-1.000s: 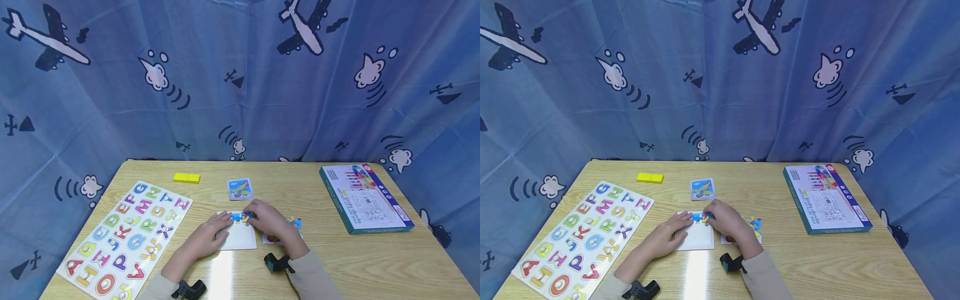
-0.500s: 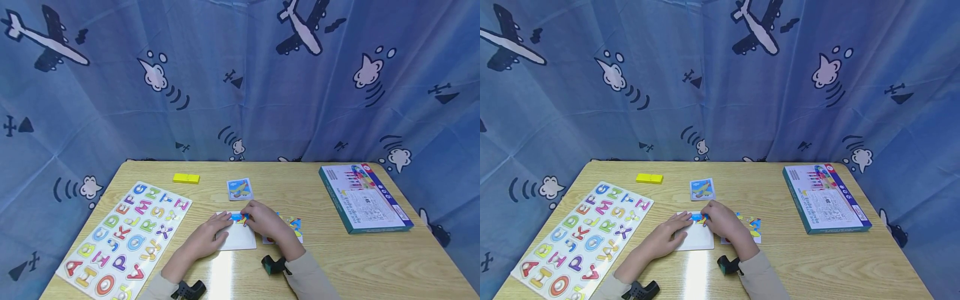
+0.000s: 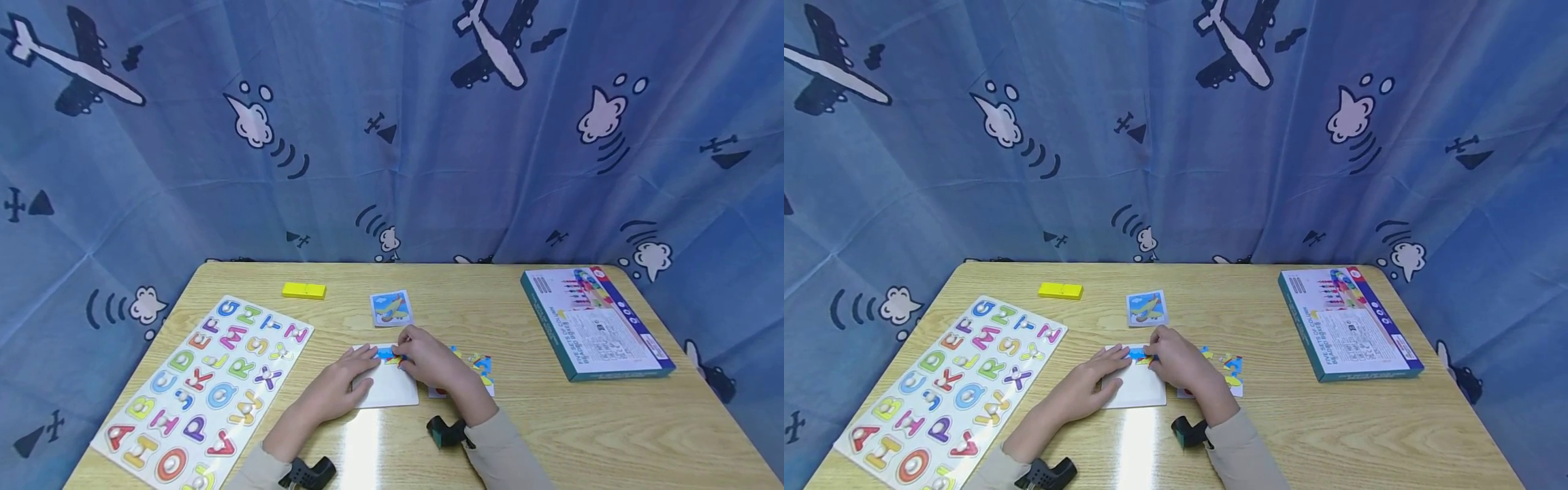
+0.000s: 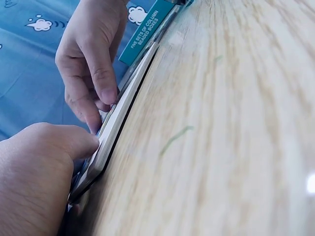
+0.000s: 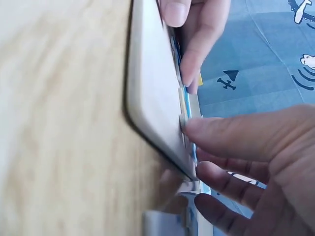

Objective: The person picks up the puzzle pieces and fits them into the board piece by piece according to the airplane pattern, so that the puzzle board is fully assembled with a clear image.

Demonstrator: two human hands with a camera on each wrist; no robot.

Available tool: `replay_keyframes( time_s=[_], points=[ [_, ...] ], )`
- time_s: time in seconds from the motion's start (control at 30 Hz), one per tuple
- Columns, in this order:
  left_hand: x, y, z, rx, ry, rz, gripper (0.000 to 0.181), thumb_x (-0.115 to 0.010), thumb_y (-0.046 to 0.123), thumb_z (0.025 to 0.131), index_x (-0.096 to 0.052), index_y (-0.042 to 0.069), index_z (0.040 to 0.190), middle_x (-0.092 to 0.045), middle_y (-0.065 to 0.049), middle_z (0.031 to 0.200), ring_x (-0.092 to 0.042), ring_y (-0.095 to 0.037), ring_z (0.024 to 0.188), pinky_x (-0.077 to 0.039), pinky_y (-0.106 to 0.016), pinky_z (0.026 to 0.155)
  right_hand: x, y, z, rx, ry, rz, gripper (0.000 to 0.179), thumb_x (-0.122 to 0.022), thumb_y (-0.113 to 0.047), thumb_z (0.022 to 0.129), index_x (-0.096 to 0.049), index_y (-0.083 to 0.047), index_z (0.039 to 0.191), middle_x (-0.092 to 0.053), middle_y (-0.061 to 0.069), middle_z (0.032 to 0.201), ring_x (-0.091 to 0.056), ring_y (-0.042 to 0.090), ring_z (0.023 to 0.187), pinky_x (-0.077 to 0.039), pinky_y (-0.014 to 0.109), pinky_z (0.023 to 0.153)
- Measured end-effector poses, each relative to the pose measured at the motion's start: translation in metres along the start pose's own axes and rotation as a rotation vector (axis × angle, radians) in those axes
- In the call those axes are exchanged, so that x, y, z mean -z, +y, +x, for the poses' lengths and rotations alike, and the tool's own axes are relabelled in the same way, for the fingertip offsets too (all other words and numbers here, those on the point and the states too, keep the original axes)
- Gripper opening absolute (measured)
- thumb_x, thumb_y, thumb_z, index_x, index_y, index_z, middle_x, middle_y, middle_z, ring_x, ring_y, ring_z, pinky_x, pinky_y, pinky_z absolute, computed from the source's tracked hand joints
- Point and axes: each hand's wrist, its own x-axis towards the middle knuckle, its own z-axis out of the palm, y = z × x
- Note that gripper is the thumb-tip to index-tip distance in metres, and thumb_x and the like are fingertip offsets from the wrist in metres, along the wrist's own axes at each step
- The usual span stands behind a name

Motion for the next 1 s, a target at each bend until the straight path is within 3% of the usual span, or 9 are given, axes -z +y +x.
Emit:
replay_keyframes(
  time_s=[0.23,0.47,0.7,0.8,1.0],
  points=[
    [0.001,-0.002,-0.002,0.001,-0.004,-0.006,0.044,-0.054,0.026,0.095,-0.052,0.011,0.137,-0.042,-0.002,0.148,-0.033,-0.02,0.14,-0.024,-0.04,0.119,-0.001,-0.001,0.0,-0.022,0.013,0.016,0.031,-0.07,-0.013,0.085,-0.069,-0.004,0.115,-0.056,0.004,0.106,-0.053,0.012,0.09,-0.053,0.027,0.076],
    [0.005,-0.006,-0.01,0.048,0.023,0.005,0.052,-0.06,0.028,0.091,-0.049,0.01,0.139,-0.043,-0.001,0.148,-0.035,-0.018,0.139,-0.028,-0.038,0.118,-0.003,0.0,0.0,-0.06,0.035,0.023,0.03,-0.07,-0.016,0.086,-0.069,-0.007,0.114,-0.057,0.002,0.108,-0.054,0.013,0.09,-0.054,0.028,0.076],
    [0.008,-0.01,-0.015,0.036,0.047,0.041,0.055,-0.063,0.032,0.088,-0.051,0.009,0.137,-0.043,-0.003,0.147,-0.036,-0.019,0.139,-0.029,-0.039,0.117,-0.003,0.003,0.0,-0.076,0.061,0.004,0.03,-0.07,-0.017,0.085,-0.069,-0.008,0.114,-0.059,0.002,0.108,-0.055,0.012,0.09,-0.054,0.028,0.074],
    [0.008,-0.012,-0.016,0.032,0.051,0.043,0.055,-0.063,0.036,0.088,-0.053,0.009,0.136,-0.043,-0.003,0.147,-0.036,-0.02,0.139,-0.03,-0.04,0.116,0.002,0.005,-0.001,-0.09,0.035,0.074,0.03,-0.069,-0.017,0.086,-0.068,-0.007,0.115,-0.06,0.004,0.111,-0.057,0.015,0.092,-0.054,0.031,0.077],
    [0.009,-0.012,-0.016,0.04,0.043,0.036,0.058,-0.063,0.04,0.088,-0.052,0.01,0.136,-0.042,-0.003,0.147,-0.036,-0.021,0.139,-0.03,-0.042,0.116,0.021,0.021,-0.012,-0.221,0.01,0.24,0.033,-0.067,-0.013,0.086,-0.065,-0.005,0.118,-0.063,0.008,0.116,-0.058,0.026,0.114,-0.05,0.042,0.098]
  ],
)
